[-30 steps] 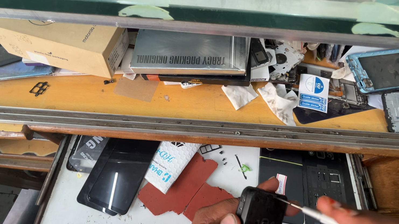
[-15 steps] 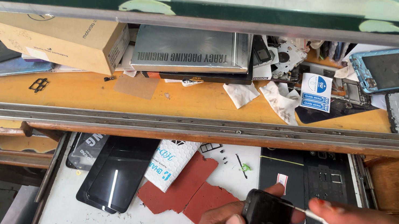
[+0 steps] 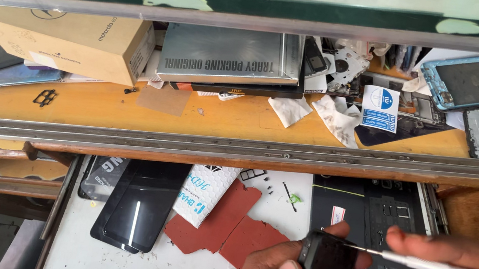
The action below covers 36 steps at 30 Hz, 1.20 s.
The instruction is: The person disassembles a black smartphone using a screwdriver and a plastic pry tool. They remove the back cover, unscrew internal components, and carefully lift the battery to expose the motherboard and other internal parts.
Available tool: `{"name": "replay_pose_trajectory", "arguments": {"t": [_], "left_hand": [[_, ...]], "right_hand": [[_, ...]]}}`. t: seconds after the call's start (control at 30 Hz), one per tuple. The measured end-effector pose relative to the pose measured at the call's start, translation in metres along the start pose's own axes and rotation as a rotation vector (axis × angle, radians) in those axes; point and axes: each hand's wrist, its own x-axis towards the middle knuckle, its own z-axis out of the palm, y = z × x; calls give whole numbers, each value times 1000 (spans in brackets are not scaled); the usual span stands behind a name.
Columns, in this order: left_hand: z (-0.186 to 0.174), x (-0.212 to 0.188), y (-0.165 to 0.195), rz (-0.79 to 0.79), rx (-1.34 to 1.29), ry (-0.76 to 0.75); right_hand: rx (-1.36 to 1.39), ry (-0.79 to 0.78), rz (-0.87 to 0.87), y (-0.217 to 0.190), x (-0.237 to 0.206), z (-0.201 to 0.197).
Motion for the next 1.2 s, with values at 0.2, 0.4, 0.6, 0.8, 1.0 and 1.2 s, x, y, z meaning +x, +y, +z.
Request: {"name": "replay_pose_trajectory", "arguments": {"t": [0.2, 0.4, 0.6, 0.8, 1.0, 1.2], "left_hand": [[1, 5, -3, -2, 61, 38], [1, 6, 2, 14, 88, 100], [6, 7, 2, 11, 116, 145], [7, 4, -1, 15, 45, 100], [5, 5, -5, 101, 116, 75], [8, 6, -6, 1, -14, 152]], "right_hand": [[-330, 151, 15, -8, 10, 19], [-39, 213, 4, -18, -1, 47], [-198, 340, 33, -45, 12, 73], [-267, 355, 42, -41, 12, 67], [2, 272, -11, -33, 12, 59], [-343, 322, -17, -37, 12, 63]]}}
